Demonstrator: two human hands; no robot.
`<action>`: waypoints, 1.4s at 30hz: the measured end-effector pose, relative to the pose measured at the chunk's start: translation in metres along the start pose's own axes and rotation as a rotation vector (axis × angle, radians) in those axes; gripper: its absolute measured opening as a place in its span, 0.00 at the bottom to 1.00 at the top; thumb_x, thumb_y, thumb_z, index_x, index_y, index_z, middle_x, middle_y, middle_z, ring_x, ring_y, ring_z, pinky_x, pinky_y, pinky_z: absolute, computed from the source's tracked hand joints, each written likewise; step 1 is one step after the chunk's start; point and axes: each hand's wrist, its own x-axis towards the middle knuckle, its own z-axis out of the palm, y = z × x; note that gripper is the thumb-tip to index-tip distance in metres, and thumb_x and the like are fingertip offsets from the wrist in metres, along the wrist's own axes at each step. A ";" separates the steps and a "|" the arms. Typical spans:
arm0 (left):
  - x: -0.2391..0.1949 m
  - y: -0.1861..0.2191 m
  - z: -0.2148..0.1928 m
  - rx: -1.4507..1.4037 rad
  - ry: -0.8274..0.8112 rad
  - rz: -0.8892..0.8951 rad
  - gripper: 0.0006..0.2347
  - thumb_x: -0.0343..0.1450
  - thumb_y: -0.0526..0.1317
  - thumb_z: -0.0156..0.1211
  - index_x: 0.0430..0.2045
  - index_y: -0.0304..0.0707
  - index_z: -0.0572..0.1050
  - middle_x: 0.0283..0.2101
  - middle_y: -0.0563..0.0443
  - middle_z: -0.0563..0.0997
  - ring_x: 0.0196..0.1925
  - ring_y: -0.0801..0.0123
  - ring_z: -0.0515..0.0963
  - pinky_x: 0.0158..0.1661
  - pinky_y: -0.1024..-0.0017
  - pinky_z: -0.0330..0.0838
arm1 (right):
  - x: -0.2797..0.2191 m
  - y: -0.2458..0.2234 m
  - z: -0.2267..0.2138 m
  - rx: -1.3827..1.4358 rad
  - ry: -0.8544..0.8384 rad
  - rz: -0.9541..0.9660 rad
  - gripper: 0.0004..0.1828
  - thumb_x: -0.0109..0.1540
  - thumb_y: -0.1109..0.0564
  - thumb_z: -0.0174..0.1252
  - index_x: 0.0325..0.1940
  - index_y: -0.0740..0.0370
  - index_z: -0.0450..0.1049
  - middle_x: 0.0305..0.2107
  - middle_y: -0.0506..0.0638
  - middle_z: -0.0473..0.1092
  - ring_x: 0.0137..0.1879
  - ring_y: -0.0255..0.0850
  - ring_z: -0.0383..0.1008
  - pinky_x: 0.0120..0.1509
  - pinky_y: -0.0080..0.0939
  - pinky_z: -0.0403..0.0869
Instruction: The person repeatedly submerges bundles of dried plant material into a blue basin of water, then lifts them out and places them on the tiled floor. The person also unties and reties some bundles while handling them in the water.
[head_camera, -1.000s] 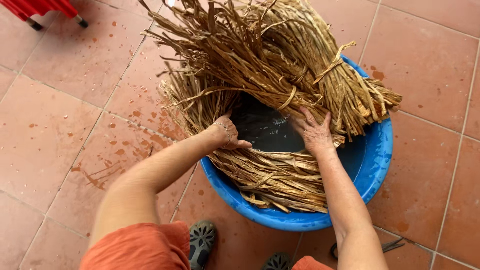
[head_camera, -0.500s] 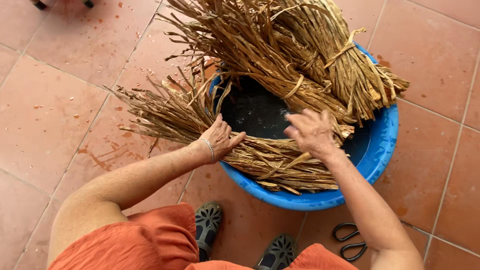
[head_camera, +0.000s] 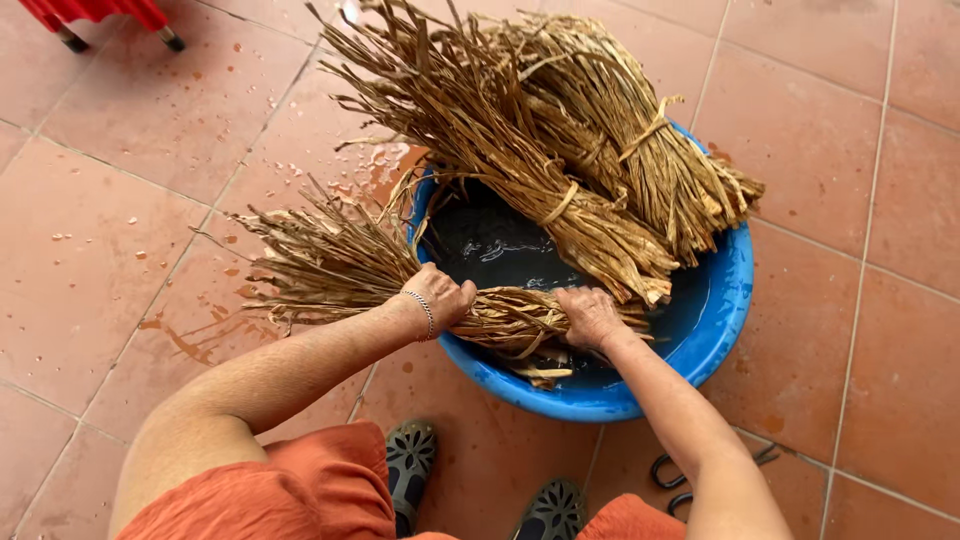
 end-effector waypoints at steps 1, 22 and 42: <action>0.000 -0.006 0.002 0.011 0.073 -0.036 0.14 0.68 0.35 0.61 0.44 0.32 0.67 0.24 0.47 0.81 0.30 0.56 0.82 0.34 0.59 0.69 | 0.007 0.004 0.006 -0.003 0.099 -0.023 0.29 0.47 0.58 0.66 0.52 0.53 0.72 0.39 0.54 0.77 0.49 0.53 0.78 0.54 0.54 0.76; -0.027 -0.088 0.024 -0.030 0.271 -0.365 0.20 0.65 0.45 0.63 0.51 0.47 0.66 0.29 0.44 0.78 0.32 0.57 0.79 0.38 0.55 0.71 | -0.056 -0.012 -0.047 -0.137 0.431 -0.092 0.64 0.38 0.31 0.73 0.71 0.53 0.56 0.67 0.62 0.55 0.72 0.65 0.51 0.71 0.77 0.49; 0.004 -0.066 -0.015 0.053 -0.151 -0.371 0.55 0.58 0.51 0.78 0.75 0.51 0.40 0.65 0.33 0.62 0.68 0.43 0.59 0.64 0.28 0.38 | -0.023 0.039 -0.036 0.652 0.477 0.146 0.08 0.58 0.58 0.66 0.39 0.63 0.78 0.33 0.51 0.77 0.39 0.40 0.77 0.45 0.42 0.75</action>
